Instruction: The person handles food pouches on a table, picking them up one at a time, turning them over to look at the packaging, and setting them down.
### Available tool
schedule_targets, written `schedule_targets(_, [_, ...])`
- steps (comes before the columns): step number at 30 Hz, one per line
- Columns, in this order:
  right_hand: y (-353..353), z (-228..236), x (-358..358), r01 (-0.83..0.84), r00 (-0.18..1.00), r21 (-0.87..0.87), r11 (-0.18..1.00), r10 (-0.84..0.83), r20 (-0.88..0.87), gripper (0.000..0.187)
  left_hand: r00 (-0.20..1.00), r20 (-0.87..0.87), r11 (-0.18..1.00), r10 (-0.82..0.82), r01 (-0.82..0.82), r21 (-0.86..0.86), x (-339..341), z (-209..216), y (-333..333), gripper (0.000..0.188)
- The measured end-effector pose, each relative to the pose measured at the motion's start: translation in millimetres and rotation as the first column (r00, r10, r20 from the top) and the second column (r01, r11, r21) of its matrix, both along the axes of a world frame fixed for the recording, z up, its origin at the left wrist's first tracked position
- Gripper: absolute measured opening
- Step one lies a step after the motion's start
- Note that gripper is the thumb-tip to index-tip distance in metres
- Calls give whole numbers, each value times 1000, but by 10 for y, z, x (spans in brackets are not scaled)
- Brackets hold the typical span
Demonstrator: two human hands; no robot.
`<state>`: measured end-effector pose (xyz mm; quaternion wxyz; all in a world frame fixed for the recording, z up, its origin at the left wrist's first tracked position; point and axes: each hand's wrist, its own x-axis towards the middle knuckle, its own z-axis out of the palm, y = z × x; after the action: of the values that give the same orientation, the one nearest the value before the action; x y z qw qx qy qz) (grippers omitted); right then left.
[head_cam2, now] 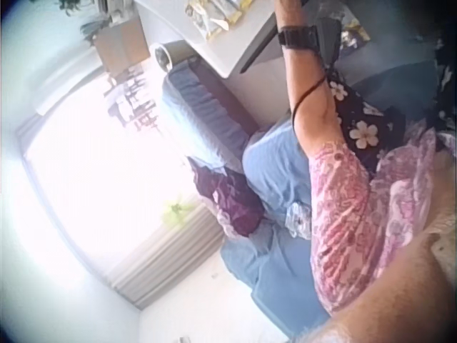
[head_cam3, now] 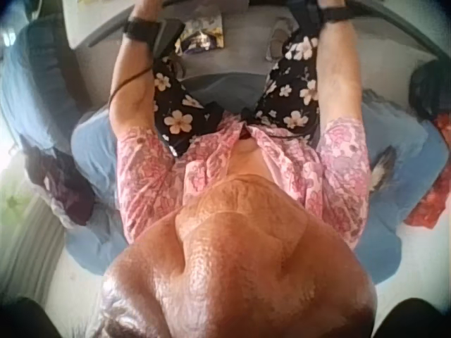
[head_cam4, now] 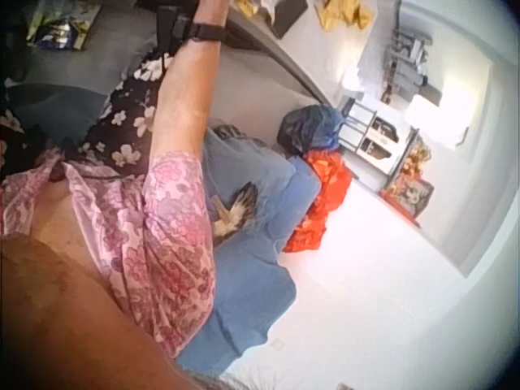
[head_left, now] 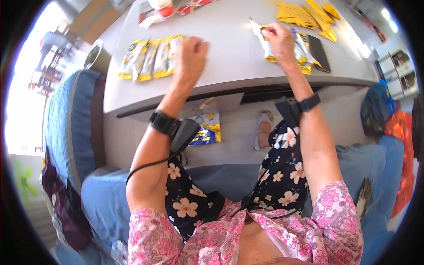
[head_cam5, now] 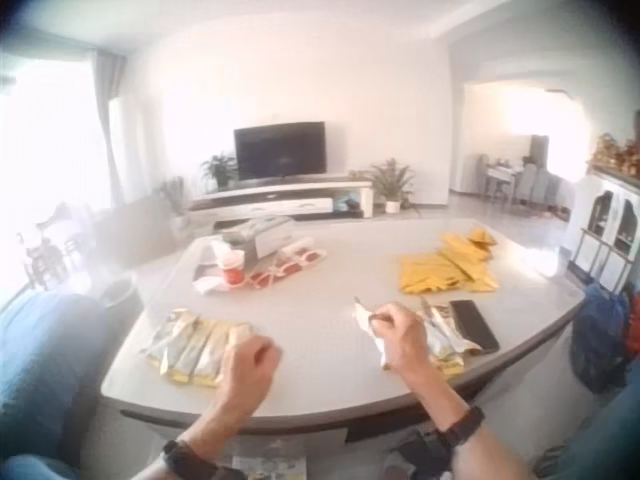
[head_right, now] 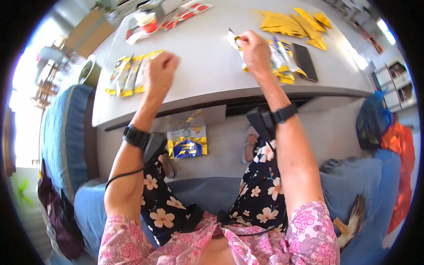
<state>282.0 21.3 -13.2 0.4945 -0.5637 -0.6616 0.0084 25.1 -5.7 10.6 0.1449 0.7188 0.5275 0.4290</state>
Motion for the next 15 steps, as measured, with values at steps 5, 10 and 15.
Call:
schedule_targets(5, [-282, 126, -582, -411, 809, -195, 891, 258, -529, 12, 644, 757, 808, -115, 504, -306, 87, -2, -150, 42])
schedule_targets(10, [-545, 119, -841, -615, 632, -161, 772, 361, -686, 7, 446, 891, 736, -82, 631, -247, 117, -110, -46, 40])
schedule_targets(15, [-549, 140, -959, -608, 718, -129, 784, 473, -510, 8, 583, 811, 844, 49, 410, -345, -45, -156, 28, 32])
